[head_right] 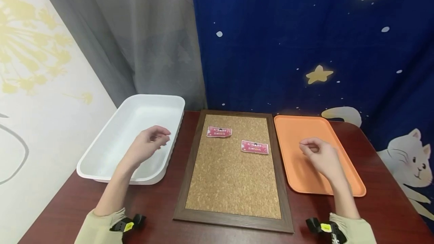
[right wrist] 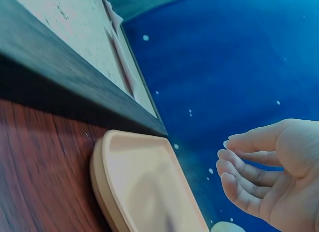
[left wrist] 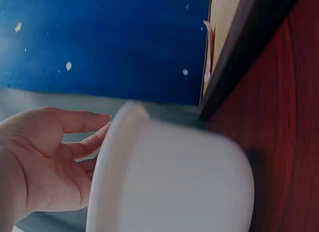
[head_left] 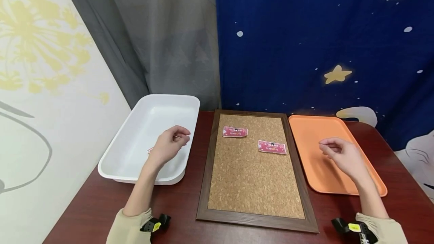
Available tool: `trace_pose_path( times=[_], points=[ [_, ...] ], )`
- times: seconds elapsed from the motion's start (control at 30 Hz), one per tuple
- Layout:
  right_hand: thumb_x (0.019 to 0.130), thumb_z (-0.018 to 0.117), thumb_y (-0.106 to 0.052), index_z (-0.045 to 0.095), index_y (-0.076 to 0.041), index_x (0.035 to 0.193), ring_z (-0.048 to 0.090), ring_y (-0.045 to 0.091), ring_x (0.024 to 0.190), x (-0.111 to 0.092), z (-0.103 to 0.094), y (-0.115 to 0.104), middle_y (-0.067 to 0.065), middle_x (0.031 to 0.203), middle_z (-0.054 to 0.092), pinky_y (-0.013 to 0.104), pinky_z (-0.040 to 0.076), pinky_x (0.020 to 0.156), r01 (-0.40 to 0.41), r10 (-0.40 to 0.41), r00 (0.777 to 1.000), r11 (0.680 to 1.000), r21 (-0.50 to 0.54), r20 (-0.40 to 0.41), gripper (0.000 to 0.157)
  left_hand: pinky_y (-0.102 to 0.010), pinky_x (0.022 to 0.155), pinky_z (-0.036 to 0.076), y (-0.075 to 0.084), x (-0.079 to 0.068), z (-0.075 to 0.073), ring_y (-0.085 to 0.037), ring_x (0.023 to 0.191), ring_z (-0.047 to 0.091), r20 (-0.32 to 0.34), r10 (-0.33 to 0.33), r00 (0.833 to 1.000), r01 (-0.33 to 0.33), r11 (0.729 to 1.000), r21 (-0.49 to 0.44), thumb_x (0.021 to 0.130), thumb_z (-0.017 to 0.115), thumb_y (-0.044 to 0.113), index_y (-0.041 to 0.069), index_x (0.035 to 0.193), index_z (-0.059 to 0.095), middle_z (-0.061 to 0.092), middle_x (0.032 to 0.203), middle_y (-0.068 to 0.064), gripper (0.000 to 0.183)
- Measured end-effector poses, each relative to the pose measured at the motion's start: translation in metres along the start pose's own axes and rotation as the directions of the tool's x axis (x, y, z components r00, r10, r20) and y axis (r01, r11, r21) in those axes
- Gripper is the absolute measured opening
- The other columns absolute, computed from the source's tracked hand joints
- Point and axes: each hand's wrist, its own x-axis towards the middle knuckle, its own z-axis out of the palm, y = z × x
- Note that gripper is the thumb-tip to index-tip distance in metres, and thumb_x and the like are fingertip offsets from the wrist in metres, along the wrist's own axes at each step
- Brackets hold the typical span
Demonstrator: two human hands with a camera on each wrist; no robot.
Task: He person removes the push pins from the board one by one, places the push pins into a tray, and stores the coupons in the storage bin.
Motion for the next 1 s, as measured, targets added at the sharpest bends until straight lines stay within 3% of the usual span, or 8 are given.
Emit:
trace_pose_path(
  times=[0.23,0.47,0.7,0.9,1.0],
  points=[
    [0.100,0.064,-0.018,0.067,0.004,0.113,0.066,0.006,0.078,0.005,0.015,-0.012,0.019,0.101,0.071,0.021,0.053,0.064,0.000,0.000,0.999,1.000,0.010,0.032,0.026,-0.033,0.077,0.049,0.015,0.004,0.020,-0.025,0.090,0.066,0.049,0.061,0.997,-0.059,0.997,-0.050,0.098,0.062,0.009,0.002,0.109,0.066,0.069,0.100,-0.010,0.014],
    [0.099,0.065,-0.017,0.068,0.003,0.109,0.067,0.012,0.079,0.011,0.031,-0.023,0.016,0.098,0.072,0.019,0.052,0.066,0.015,-0.016,0.998,1.000,0.015,0.064,0.023,-0.031,0.074,0.048,0.030,0.010,0.048,-0.016,0.083,0.062,0.096,0.066,0.993,-0.059,0.995,-0.078,0.097,0.064,0.009,0.002,0.109,0.067,0.068,0.096,-0.007,0.014],
    [0.098,0.066,-0.018,0.068,0.001,0.109,0.068,0.021,0.086,0.021,0.046,-0.034,0.012,0.097,0.072,0.021,0.051,0.068,0.016,-0.017,0.993,1.000,0.009,0.113,0.021,-0.028,0.067,0.048,0.038,0.022,0.075,-0.027,0.080,0.064,0.158,0.072,0.985,-0.051,0.990,-0.132,0.096,0.066,0.008,-0.001,0.107,0.068,0.069,0.094,-0.014,0.014],
    [0.098,0.066,-0.015,0.068,0.001,0.108,0.068,0.023,0.087,0.029,0.058,-0.039,0.012,0.097,0.072,0.024,0.052,0.067,0.030,-0.029,0.989,1.000,-0.003,0.143,0.018,-0.026,0.063,0.046,0.044,0.031,0.093,-0.013,0.070,0.056,0.210,0.063,0.976,-0.041,0.993,-0.111,0.095,0.065,0.008,-0.001,0.106,0.068,0.066,0.088,-0.007,0.014],
    [0.097,0.067,-0.012,0.069,0.002,0.107,0.069,0.024,0.088,0.032,0.064,-0.042,0.012,0.097,0.072,0.025,0.052,0.069,0.041,-0.038,0.987,0.999,-0.012,0.157,0.017,-0.026,0.063,0.046,0.044,0.036,0.102,-0.012,0.071,0.055,0.236,0.055,0.970,-0.032,0.994,-0.101,0.095,0.065,0.008,-0.002,0.106,0.068,0.065,0.088,-0.006,0.015]
  ],
)
